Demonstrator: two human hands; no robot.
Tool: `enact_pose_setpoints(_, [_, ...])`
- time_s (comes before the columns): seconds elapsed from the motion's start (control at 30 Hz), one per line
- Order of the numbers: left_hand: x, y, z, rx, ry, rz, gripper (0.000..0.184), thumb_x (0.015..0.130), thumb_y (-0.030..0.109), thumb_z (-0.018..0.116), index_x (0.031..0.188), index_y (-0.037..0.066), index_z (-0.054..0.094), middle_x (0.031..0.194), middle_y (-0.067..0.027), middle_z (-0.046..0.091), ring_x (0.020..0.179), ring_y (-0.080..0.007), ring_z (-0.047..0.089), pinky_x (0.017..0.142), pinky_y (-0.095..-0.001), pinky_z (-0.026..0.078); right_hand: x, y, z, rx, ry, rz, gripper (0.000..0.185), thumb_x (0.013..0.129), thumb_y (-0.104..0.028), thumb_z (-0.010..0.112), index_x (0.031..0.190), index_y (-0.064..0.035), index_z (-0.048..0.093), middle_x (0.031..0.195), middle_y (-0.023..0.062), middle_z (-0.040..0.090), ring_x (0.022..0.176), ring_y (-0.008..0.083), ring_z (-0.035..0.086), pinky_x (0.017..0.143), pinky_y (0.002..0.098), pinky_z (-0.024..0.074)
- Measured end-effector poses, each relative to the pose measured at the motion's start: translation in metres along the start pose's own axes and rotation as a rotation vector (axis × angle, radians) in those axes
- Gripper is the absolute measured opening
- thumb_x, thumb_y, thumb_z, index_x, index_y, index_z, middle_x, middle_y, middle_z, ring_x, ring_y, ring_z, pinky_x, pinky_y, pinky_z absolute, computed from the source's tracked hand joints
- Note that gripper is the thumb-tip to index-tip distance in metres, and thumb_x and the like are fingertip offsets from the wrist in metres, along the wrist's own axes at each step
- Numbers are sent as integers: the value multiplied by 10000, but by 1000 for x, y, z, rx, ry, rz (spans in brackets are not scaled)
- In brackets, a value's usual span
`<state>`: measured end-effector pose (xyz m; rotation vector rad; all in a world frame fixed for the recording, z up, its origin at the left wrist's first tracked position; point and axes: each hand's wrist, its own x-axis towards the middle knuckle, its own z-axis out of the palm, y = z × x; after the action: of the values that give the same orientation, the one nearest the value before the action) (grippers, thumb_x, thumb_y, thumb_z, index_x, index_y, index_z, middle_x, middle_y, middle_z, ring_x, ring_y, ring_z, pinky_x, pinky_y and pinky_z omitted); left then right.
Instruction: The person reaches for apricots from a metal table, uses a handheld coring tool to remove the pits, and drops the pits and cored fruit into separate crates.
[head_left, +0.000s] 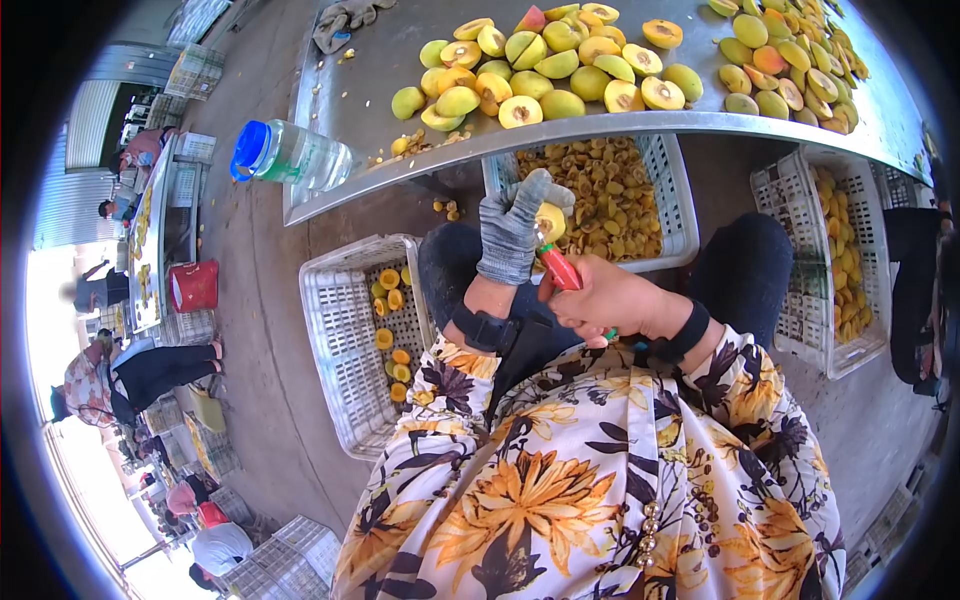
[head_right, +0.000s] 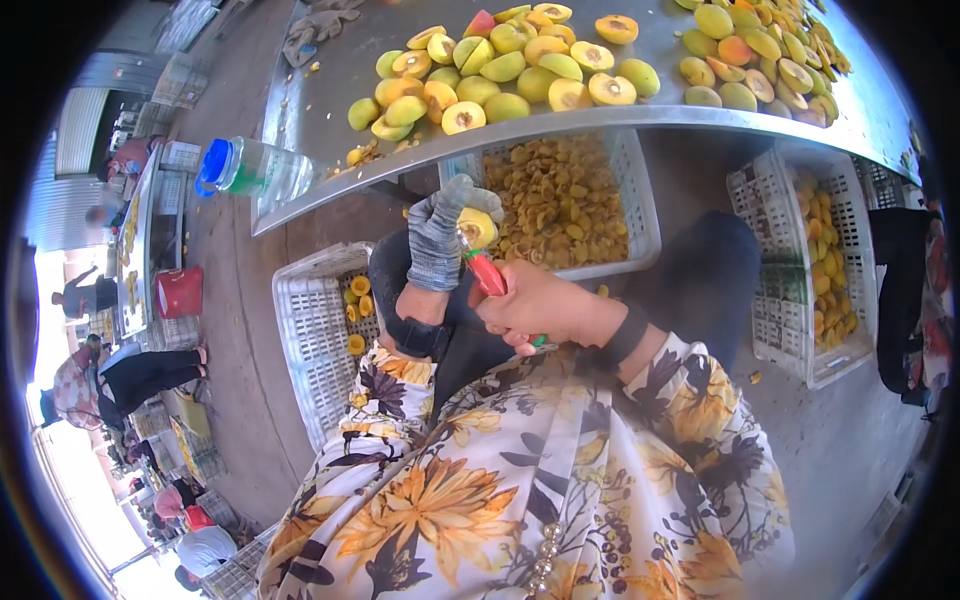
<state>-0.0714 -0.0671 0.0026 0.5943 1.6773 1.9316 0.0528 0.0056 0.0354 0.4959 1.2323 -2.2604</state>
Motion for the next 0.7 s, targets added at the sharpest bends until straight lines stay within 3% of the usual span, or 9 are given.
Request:
enact_pose_setpoints(0.07, [4,2,-7,-430,-191,-504,472,802,449,533,730,-14,591,657,-152,596,499,-232,572,436,-317,483,0,2,-4,64,-53,6,169,771,-8,457,933,-4,407,520,22,399,341,76,368,298,236,314])
enact_pose_setpoints(0.3, [10,-3,-7,-867,-94,-733,458,792,512,497,808,63,584,670,-131,605,477,-276,578,387,-364,471,7,6,4,-24,-5,-244,155,785,-13,484,928,-28,426,537,24,425,367,95,406,333,246,353])
enact_pose_setpoints(0.33, [11,1,-7,-866,-95,-725,458,792,512,497,808,63,584,670,-131,605,477,-276,578,387,-364,471,7,3,3,-30,-9,-248,155,785,-13,484,928,-28,426,537,24,425,367,95,406,333,246,353])
enact_pose_setpoints(0.4, [16,9,-3,-664,511,-586,431,801,505,492,851,87,583,666,-121,605,488,-271,585,368,-345,467,5,-4,-5,116,-33,-358,183,784,-17,493,955,-28,431,553,32,447,380,105,432,356,248,381])
enact_pose_setpoints(0.43, [12,4,-25,-718,181,-430,425,805,497,497,832,83,591,649,-111,600,485,-259,586,341,-301,456,-1,-12,-8,147,10,-426,209,782,-20,501,979,-21,433,572,29,454,394,107,438,374,254,401])
enact_pose_setpoints(0.5, [11,6,-59,-630,388,-255,409,805,466,520,776,64,590,645,-115,601,470,-245,581,332,-287,463,1,-15,-24,72,121,-453,224,781,-43,515,992,-12,446,608,45,488,413,121,474,385,268,417])
enact_pose_setpoints(0.6, [-5,15,-140,-225,630,-58,327,781,372,617,889,63,606,780,-107,623,657,-223,602,509,-279,499,14,-2,-42,-358,402,-301,240,775,-94,539,978,5,458,625,74,520,409,138,504,385,279,425])
enact_pose_setpoints(0.63, [-12,16,-181,240,670,-266,314,776,364,621,880,68,634,887,-134,628,716,-237,612,591,-304,505,14,-2,-46,-666,624,-129,259,770,-125,553,968,14,463,629,89,533,409,147,520,385,283,429])
enact_pose_setpoints(0.7, [-28,33,-210,1569,608,-295,324,772,349,619,899,51,636,943,-152,623,771,-249,618,700,-318,487,15,-1,-51,-603,592,-164,276,763,-146,563,959,21,464,625,104,540,408,161,530,383,289,430])
